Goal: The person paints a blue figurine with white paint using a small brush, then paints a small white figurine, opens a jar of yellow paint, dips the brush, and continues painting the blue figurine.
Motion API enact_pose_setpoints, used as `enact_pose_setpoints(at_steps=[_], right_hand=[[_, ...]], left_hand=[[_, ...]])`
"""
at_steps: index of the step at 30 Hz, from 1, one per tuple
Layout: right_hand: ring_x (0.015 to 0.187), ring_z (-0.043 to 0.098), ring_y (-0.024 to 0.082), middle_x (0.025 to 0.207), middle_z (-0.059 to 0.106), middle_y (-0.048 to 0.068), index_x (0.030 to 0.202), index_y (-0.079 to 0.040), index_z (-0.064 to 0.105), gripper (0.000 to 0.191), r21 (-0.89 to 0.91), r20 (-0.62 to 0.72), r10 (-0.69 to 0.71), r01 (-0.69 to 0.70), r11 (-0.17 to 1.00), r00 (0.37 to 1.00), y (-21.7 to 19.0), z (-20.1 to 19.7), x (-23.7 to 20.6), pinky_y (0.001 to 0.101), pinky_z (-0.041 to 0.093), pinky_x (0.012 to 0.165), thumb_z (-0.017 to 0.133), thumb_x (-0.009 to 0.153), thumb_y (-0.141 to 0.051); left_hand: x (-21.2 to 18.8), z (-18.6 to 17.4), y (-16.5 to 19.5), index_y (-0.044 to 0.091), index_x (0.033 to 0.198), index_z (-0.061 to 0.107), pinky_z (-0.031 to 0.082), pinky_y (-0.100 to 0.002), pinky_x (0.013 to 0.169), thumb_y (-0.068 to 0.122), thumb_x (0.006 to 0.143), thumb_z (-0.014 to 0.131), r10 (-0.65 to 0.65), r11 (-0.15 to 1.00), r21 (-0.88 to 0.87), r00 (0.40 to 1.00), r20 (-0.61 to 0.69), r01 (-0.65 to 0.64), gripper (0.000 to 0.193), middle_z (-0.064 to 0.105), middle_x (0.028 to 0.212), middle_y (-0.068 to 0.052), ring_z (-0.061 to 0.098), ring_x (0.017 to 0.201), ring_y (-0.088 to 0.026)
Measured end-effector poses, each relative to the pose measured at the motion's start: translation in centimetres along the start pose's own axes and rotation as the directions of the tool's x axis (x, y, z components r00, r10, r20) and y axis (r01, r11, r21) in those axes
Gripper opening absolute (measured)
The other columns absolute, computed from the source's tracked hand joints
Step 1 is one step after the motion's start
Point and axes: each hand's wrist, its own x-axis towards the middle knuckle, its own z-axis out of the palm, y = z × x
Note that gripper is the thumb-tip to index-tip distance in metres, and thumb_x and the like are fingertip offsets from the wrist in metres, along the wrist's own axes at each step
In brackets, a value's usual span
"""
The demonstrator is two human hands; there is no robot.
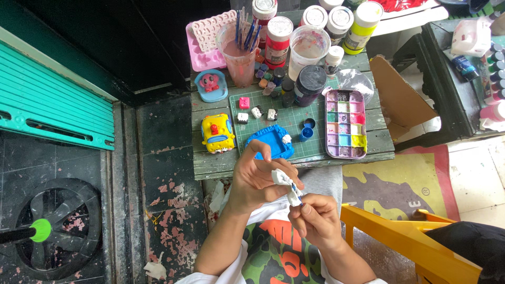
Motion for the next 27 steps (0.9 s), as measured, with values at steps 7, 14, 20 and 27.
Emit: enact_pose_setpoints(at_steps=[7,14,20,27], right_hand=[[0.051,0.057,0.015,0.073,0.066,0.014,0.097,0.012,0.067,0.025,0.004,-0.026,-0.046,0.046,0.999,0.999,0.2,0.0,-0.1,0.0302,0.042,0.052,0.056,0.107,-0.008],[0.055,0.062,0.016,0.072,0.069,0.014,0.099,0.012,0.071,0.022,-0.350,-0.080,-0.204,0.164,0.922,0.976,-0.9,1.5,0.3,0.0280,0.046,0.052,0.060,0.104,-0.006],[0.064,0.070,0.017,0.073,0.073,0.014,0.099,0.010,0.072,0.013,-0.659,-0.104,-0.376,0.219,0.719,0.921,-2.5,3.9,1.2,0.0279,0.057,0.060,0.063,0.098,0.001],[0.068,0.072,0.017,0.077,0.075,0.016,0.099,0.010,0.072,0.009,-0.720,-0.103,-0.441,0.239,0.651,0.892,-3.6,5.3,2.2,0.0254,0.056,0.062,0.066,0.093,0.008]], left_hand=[[0.0,-0.4,-0.2,0.013,0.116,0.037,0.054,-0.043,0.101,-0.011,0.085,0.075,-0.045,0.998,-0.043,0.999,0.009,0.046,0.055,0.075,0.104,-0.025,0.070,0.110,-0.027],[0.1,-0.3,-0.4,0.013,0.118,0.037,0.053,-0.040,0.099,-0.010,0.087,0.075,-0.018,1.000,-0.015,1.000,0.015,0.018,0.054,0.076,0.104,-0.026,0.071,0.102,-0.026],[0.2,-0.1,-0.1,0.012,0.117,0.036,0.056,-0.042,0.097,-0.011,0.089,0.073,0.015,1.000,-0.015,1.000,-0.010,-0.015,0.052,0.075,0.105,-0.027,0.073,0.103,-0.029],[0.1,0.6,0.1,0.011,0.118,0.035,0.059,-0.045,0.096,-0.017,0.089,0.070,0.027,0.999,0.043,0.997,-0.070,-0.024,0.053,0.073,0.107,-0.025,0.074,0.108,-0.032]])
